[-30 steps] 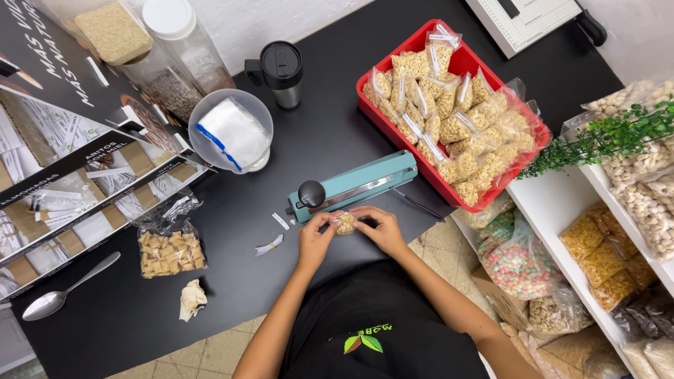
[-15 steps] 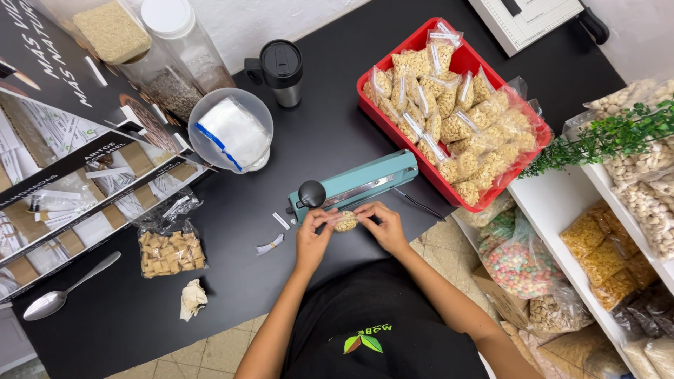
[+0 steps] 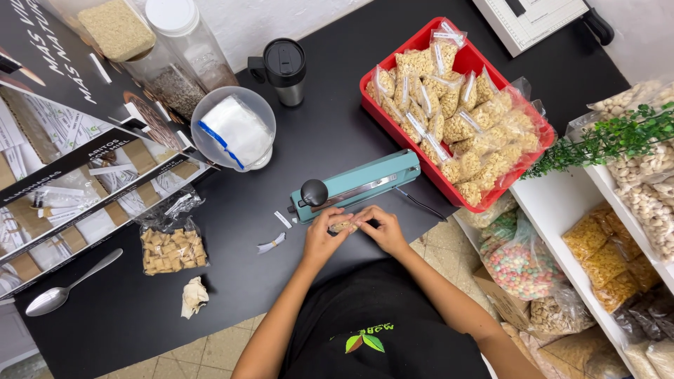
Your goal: The person places small plastic bags filled with snacks onto a heat-sealing machine, presses the handle to seal them, and then places the sealed bags into a red tray. This process is repeated for multiple bags.
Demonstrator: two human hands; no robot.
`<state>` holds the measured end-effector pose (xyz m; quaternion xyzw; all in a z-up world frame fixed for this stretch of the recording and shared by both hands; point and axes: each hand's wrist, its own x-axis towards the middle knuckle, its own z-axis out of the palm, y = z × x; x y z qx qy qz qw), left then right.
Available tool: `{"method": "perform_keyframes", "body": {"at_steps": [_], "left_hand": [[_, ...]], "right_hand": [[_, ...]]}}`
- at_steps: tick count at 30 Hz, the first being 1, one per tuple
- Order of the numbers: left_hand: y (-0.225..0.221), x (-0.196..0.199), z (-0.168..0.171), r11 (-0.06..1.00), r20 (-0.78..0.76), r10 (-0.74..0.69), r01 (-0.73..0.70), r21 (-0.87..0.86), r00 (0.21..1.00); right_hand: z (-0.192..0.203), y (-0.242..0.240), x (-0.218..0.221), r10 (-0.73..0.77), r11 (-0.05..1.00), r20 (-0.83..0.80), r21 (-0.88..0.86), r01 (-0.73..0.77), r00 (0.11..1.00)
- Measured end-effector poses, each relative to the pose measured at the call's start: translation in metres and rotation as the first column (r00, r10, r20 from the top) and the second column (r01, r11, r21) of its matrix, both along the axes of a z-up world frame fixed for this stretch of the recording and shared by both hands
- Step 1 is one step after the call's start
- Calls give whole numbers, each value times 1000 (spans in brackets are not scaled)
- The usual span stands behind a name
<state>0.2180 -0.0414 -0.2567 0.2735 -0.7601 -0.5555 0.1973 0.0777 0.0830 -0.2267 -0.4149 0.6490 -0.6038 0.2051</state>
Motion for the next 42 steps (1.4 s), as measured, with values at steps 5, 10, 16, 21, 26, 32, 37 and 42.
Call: {"method": "perform_keyframes", "body": {"at_steps": [5,10,16,21,26,32,37,42], "left_hand": [[-1,-2,6,998,-60,-20,17,-52,998],[2,0,28,998,-104,4,2,60,995],[-1,12,30,987,-116,79,-61,149,990],[-11,18,48,968,-125,15,-46,-248,992],[-15,27,62,949,-166,21,-73,-308,986],[-14,22,32,993,-212,-42,17,-118,976],[-1,8,18,997,-204,-15,-2,-81,979],[-1,3,-5,991,-166,37,-58,-124,985]], "right_hand": [[-5,2,1,-30,999,94,29,28,995],[-24,9,1,-91,995,234,53,81,968],[-18,14,5,-158,980,180,146,132,971],[-10,11,7,-161,978,130,155,141,978],[-10,10,9,-162,978,137,153,140,977],[-16,8,9,-165,979,142,144,145,976],[-22,10,8,-167,978,100,145,152,981],[-23,9,7,-166,978,88,144,152,982]]}}
